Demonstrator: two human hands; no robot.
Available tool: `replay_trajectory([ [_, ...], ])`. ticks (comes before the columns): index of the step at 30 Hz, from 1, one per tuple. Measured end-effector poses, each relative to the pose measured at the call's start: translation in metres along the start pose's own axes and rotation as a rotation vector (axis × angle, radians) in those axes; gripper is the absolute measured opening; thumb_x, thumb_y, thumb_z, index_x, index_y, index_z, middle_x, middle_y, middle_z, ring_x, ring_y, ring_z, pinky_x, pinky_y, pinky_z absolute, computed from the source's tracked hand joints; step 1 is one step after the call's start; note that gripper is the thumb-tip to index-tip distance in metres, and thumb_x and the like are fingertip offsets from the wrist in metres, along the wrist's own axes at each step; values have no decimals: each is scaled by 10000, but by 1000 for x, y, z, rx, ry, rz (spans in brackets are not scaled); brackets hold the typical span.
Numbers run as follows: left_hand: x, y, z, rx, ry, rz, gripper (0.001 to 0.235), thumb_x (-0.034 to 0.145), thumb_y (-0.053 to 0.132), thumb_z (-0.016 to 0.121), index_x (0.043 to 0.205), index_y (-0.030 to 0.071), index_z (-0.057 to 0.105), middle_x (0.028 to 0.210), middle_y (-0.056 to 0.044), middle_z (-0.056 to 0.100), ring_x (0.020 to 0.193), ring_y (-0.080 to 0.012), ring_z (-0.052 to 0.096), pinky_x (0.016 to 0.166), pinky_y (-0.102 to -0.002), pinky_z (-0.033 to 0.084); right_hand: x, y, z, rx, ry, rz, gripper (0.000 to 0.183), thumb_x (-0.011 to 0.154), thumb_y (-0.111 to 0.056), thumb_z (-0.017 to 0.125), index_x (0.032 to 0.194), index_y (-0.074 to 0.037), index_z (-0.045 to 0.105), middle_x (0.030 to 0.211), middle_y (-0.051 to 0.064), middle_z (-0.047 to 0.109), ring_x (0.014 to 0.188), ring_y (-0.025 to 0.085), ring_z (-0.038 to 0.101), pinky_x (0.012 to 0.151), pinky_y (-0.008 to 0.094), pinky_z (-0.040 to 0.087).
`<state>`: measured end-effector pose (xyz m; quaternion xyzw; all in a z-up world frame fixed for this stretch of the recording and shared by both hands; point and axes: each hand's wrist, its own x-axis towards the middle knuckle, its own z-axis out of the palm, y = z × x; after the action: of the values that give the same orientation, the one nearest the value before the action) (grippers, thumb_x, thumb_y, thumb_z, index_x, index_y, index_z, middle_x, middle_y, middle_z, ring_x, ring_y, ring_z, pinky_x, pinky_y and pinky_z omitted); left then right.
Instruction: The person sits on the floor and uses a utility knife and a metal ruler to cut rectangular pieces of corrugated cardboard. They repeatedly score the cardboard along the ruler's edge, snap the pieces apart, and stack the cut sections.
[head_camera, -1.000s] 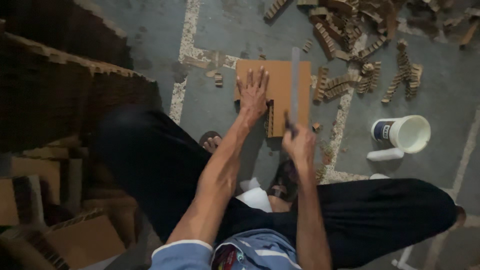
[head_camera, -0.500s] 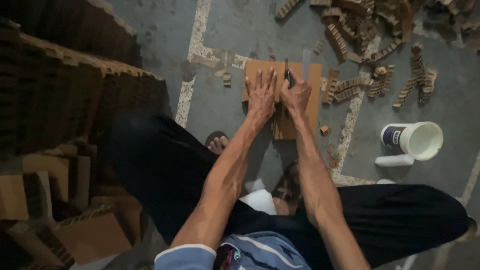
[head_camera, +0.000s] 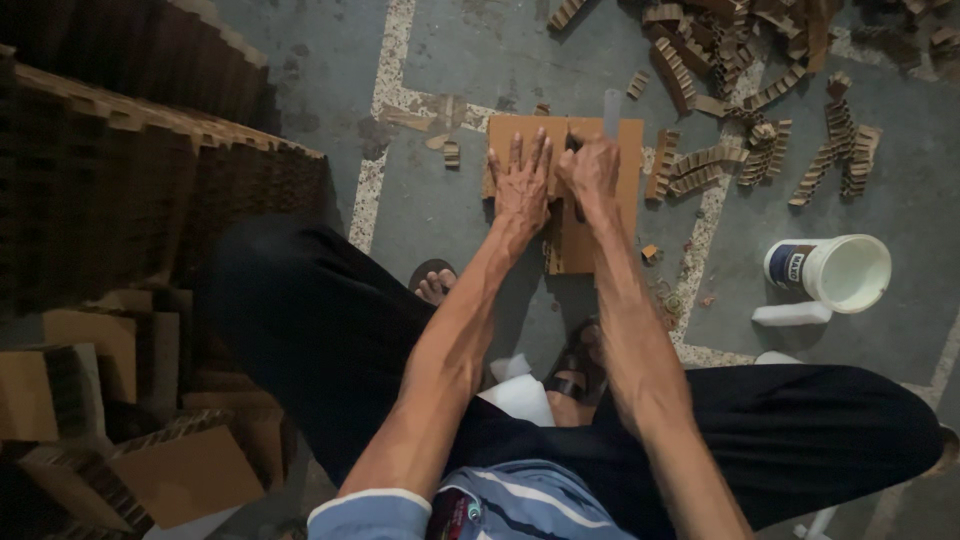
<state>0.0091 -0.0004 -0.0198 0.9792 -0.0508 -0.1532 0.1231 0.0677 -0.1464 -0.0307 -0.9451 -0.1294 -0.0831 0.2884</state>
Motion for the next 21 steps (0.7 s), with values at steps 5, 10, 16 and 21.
replay_trajectory([
  [5,-5,2,-7,-40,6,-3,1108,809,384,791,1649,126,116,1728,-34,13,1592,-360,75,1210,-735,101,-1,-5,-5,-104,-84,68,265,750,-204,698,890,16,744,785,277,688,715,448,680,641,493,550],
  [10,-6,1,-5,-28,-7,-7,1107,804,389,779,1649,115,118,1730,-36,27,1590,-365,79,1214,-725,88,-39,-22,-24,74,-135,185,329,746,-224,660,940,30,734,767,281,674,694,449,680,626,501,551],
  [16,1,0,5,36,19,-3,1062,828,357,756,1655,116,136,1738,-44,27,1589,-367,84,1196,-735,97,-103,-50,-47,-77,-65,110,343,846,-206,677,1079,40,727,922,304,701,826,495,670,765,546,539],
  [21,-1,-2,3,-16,93,27,1045,831,406,768,1629,108,162,1719,-45,46,1576,-383,93,1187,-760,111,-145,-92,-79,119,-218,507,358,877,-271,686,1138,-30,730,941,256,739,882,421,739,798,481,568],
])
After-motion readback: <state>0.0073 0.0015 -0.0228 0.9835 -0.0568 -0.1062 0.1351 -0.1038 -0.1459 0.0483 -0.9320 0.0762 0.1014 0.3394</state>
